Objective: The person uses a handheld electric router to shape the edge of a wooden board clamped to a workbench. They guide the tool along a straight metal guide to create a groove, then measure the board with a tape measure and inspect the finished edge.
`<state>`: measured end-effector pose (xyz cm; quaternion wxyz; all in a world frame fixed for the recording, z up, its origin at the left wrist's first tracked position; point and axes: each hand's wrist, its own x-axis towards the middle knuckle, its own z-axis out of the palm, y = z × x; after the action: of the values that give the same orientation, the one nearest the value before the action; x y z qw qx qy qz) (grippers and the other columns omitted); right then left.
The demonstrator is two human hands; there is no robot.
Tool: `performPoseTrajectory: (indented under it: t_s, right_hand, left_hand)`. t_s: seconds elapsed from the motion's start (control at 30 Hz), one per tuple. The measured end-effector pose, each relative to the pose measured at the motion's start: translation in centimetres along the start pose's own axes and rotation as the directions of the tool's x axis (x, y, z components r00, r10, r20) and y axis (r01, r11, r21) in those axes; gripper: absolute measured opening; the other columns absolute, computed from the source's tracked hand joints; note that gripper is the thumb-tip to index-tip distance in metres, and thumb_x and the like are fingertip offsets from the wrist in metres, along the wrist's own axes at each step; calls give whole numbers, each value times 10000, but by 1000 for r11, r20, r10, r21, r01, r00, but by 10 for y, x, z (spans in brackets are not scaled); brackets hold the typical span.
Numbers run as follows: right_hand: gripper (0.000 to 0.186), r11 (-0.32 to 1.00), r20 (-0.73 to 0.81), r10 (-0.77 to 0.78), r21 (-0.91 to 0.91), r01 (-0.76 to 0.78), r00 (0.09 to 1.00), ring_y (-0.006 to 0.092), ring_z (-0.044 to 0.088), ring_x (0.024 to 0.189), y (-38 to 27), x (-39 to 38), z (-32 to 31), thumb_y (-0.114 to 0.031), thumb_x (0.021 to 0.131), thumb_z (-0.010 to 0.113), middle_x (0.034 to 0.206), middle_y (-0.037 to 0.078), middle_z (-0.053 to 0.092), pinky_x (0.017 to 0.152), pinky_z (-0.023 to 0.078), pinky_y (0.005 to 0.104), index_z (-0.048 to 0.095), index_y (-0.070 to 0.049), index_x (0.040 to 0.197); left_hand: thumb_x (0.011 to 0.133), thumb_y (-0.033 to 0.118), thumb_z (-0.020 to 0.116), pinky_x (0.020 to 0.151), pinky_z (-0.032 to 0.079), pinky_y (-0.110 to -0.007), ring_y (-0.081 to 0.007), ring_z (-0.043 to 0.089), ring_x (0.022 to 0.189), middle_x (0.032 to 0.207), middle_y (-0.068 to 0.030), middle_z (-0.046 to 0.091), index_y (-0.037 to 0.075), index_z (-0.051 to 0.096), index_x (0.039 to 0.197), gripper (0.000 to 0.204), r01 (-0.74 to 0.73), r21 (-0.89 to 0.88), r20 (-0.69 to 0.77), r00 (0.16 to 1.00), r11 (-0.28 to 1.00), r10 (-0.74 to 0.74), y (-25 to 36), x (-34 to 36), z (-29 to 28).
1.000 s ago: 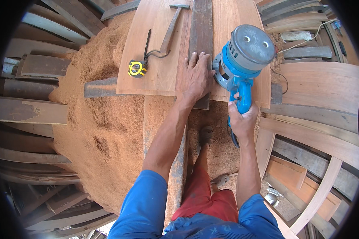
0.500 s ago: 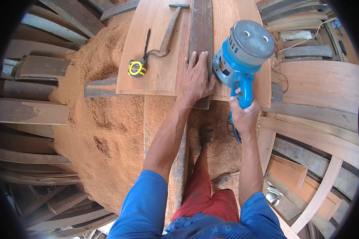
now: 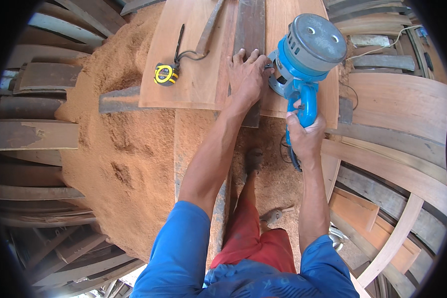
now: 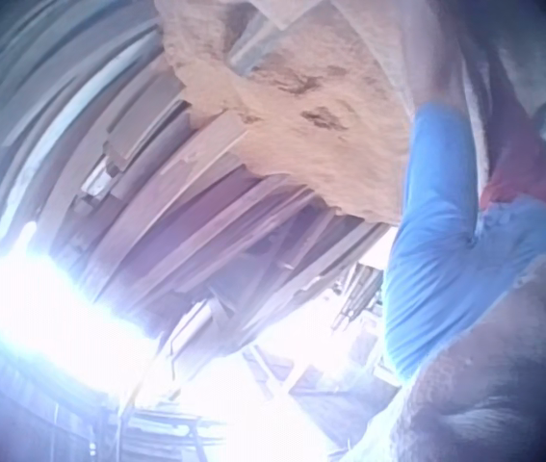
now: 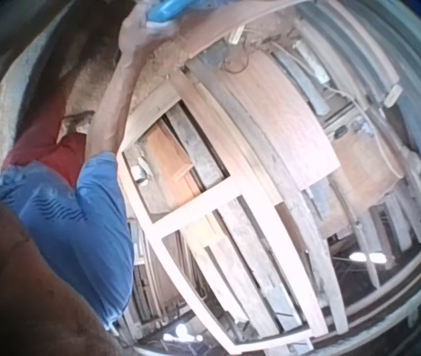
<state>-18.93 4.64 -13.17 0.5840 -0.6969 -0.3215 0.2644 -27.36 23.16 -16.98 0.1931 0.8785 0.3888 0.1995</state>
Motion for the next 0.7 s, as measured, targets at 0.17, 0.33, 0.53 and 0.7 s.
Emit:
performPoseTrajectory:
  t_s: [0.17, 0.33, 0.53, 0.7]
  right_hand:
    - [254, 999, 4, 40, 3, -40, 999, 132, 632, 817, -1, -8, -1, -22, 865, 704, 915, 58, 652, 786, 539, 326, 632, 0, 1109]
    - [257, 999, 1, 32, -21, -32, 999, 130, 630, 840, -6, -24, -2, -15, 872, 705, 941, 62, 647, 791, 534, 323, 629, -4, 1117]
    - [247, 998, 7, 64, -15, -64, 998, 141, 631, 840, -12, -52, -6, -27, 880, 716, 942, 70, 650, 779, 531, 328, 629, 1, 1110]
    - [260, 996, 3, 77, -43, -77, 997, 142, 646, 847, -9, -82, -10, -43, 880, 731, 940, 81, 657, 777, 534, 322, 632, 8, 1115]
  left_hand:
    - [977, 304, 688, 1193, 231, -653, -509, 426, 1443, 1497, -140, 604, 148, 700, 1184, 260, -6, -23, -23, 1000, 1000, 5, -2, -2, 10]
    - [976, 291, 682, 1202, 176, -715, -530, 382, 1467, 1499, -161, 599, 158, 682, 1194, 255, -25, -50, -41, 999, 998, 23, -3, -17, 11]
    - [946, 266, 714, 1211, 184, -721, -520, 362, 1487, 1502, -189, 581, 147, 692, 1170, 255, -31, -33, -69, 997, 999, 28, 3, -43, 10]
    - [914, 245, 747, 1203, 203, -727, -544, 350, 1484, 1522, -217, 557, 135, 691, 1157, 272, -36, -47, -42, 999, 998, 34, 6, -70, 2]
